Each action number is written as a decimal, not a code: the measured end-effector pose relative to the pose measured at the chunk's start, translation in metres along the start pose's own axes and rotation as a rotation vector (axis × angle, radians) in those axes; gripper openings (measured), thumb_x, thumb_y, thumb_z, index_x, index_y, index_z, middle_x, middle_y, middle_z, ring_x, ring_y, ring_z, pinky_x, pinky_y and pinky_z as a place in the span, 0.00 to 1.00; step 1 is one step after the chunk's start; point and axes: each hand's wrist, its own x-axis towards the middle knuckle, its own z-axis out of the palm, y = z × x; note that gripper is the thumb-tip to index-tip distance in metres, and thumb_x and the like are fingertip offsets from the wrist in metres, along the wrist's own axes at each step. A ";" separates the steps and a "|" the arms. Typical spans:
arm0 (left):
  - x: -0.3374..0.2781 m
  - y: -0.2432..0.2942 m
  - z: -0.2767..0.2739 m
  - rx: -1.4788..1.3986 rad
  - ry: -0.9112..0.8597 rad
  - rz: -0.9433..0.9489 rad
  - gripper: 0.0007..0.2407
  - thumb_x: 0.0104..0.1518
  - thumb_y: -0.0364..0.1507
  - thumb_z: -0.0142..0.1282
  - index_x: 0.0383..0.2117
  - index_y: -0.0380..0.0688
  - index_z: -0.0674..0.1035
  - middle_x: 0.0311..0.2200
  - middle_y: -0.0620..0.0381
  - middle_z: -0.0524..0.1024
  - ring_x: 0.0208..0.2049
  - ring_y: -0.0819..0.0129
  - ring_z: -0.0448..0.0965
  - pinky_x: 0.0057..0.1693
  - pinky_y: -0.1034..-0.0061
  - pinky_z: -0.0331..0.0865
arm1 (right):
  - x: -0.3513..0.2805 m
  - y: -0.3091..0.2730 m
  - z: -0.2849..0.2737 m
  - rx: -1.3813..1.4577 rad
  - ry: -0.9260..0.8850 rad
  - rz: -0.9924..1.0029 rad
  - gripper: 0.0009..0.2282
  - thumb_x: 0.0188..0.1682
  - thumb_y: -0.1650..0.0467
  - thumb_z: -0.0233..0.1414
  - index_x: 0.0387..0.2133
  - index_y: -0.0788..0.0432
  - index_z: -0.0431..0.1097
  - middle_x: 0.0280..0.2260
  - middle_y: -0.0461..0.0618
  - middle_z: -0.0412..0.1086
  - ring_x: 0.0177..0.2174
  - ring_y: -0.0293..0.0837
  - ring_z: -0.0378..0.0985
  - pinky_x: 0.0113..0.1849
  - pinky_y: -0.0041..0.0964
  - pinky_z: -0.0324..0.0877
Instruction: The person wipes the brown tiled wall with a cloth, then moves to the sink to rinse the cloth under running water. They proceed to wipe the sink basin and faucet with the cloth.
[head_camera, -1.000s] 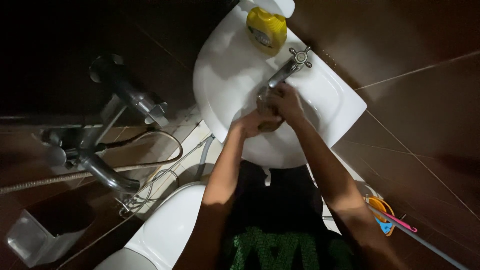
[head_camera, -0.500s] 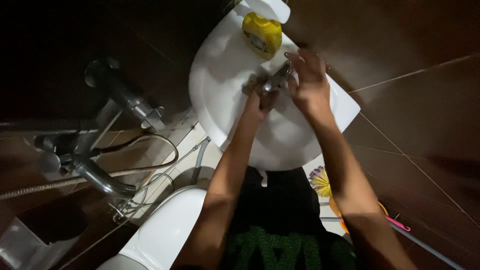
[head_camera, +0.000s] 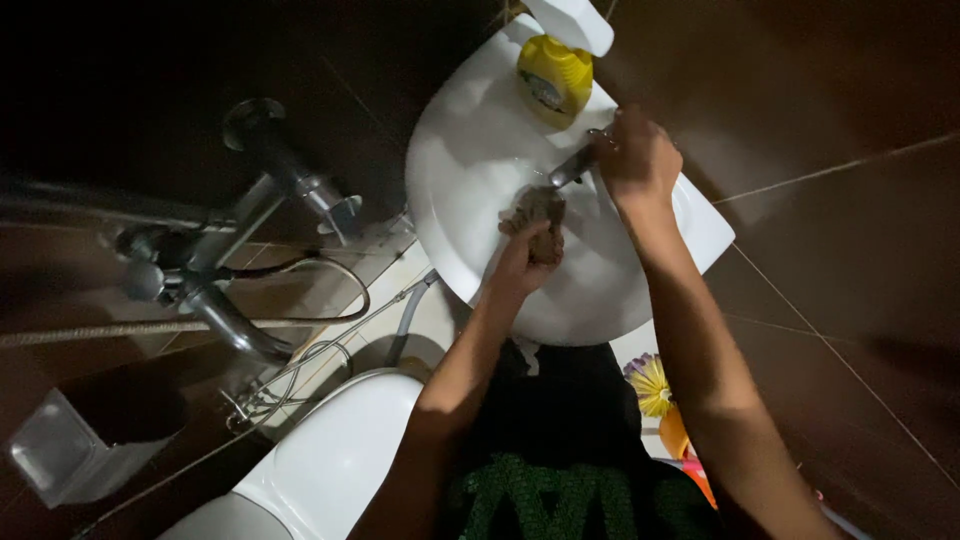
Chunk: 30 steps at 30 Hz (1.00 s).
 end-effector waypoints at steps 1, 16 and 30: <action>0.008 -0.001 -0.005 0.072 0.103 0.061 0.17 0.51 0.26 0.66 0.44 0.32 0.75 0.32 0.44 0.77 0.28 0.58 0.78 0.33 0.69 0.73 | -0.005 -0.008 -0.010 0.151 -0.104 0.170 0.15 0.49 0.62 0.62 0.41 0.55 0.66 0.34 0.57 0.73 0.33 0.62 0.77 0.33 0.59 0.71; -0.031 -0.010 -0.008 0.770 -0.194 -0.124 0.11 0.51 0.24 0.65 0.37 0.33 0.77 0.26 0.49 0.78 0.25 0.61 0.84 0.32 0.71 0.80 | -0.103 -0.030 0.025 1.095 -0.561 0.423 0.22 0.50 0.59 0.62 0.50 0.59 0.67 0.41 0.63 0.72 0.40 0.55 0.75 0.45 0.54 0.68; -0.014 0.002 0.017 1.304 -0.195 0.043 0.10 0.46 0.26 0.70 0.20 0.42 0.76 0.14 0.58 0.71 0.11 0.75 0.66 0.18 0.81 0.58 | -0.098 -0.010 0.090 0.660 -0.329 -0.095 0.18 0.55 0.63 0.53 0.19 0.62 0.63 0.15 0.58 0.66 0.20 0.62 0.73 0.26 0.58 0.66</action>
